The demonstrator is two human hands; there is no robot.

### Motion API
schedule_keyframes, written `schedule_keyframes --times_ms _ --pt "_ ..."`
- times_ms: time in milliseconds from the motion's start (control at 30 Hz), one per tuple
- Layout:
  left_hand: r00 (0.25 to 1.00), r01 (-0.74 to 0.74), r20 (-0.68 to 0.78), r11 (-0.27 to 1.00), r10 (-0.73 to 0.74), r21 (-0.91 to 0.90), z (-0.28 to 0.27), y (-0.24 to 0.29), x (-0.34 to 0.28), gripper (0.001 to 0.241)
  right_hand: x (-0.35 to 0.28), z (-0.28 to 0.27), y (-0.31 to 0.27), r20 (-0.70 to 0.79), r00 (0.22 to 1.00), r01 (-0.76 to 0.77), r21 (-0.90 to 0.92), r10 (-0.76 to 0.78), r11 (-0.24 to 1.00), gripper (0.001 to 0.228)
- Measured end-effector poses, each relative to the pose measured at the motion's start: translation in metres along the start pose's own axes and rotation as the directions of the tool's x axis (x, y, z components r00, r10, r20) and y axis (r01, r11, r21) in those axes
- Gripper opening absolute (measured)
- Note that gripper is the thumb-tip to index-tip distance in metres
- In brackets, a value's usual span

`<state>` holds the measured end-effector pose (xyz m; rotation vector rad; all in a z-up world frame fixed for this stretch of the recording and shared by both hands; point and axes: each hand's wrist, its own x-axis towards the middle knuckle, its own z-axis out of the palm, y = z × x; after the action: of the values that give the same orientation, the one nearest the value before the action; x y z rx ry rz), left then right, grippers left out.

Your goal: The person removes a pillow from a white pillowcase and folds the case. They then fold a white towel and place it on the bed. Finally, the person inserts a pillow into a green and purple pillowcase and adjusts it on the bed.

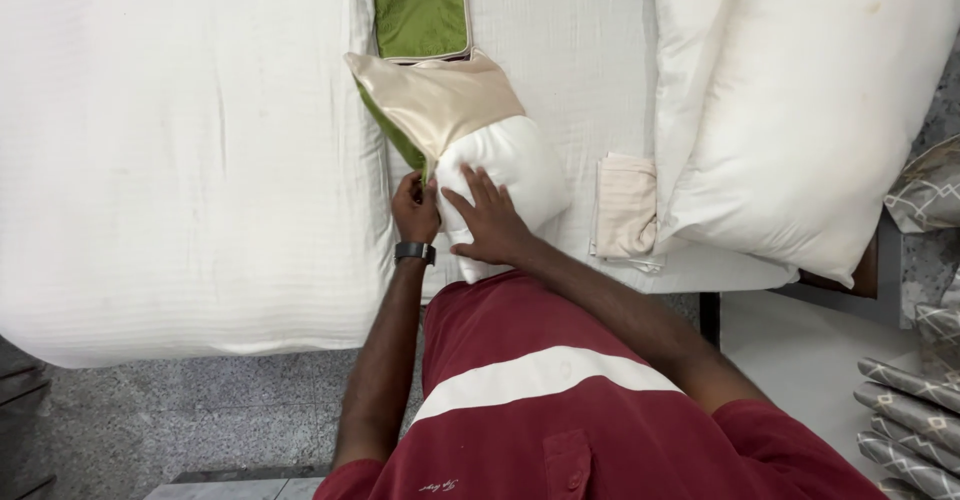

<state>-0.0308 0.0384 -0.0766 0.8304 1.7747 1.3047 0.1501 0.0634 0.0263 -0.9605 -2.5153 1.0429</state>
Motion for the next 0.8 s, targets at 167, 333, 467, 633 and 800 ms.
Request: schedule_keyframes --times_ms 167,333,467,633,800 --pt "0.978 -0.163 0.133 0.987 0.161 0.002 0.022 0.036 -0.023 0.023 -0.004 0.000 0.010 -0.068 0.975 -0.223 -0.364 0.213 0.905 0.092" --pt "0.965 -0.221 0.176 0.965 0.195 0.142 0.022 0.062 -0.027 0.022 0.011 0.000 0.027 -0.105 0.951 -0.310 -0.334 0.292 0.890 0.073" --pt "0.951 -0.262 0.229 0.933 0.207 0.248 0.018 0.063 -0.031 0.021 0.027 0.019 0.065 -0.077 0.937 -0.347 -0.298 0.340 0.889 0.051" --pt "0.919 -0.355 0.270 0.903 0.289 0.241 0.009 0.056 -0.047 0.021 0.051 0.016 0.075 -0.031 0.906 -0.406 -0.340 0.421 0.848 0.062" --pt "0.965 -0.213 0.201 0.952 0.169 0.221 0.008 0.028 -0.039 0.023 0.054 -0.002 0.065 -0.054 0.920 -0.383 -0.344 0.389 0.857 0.080"
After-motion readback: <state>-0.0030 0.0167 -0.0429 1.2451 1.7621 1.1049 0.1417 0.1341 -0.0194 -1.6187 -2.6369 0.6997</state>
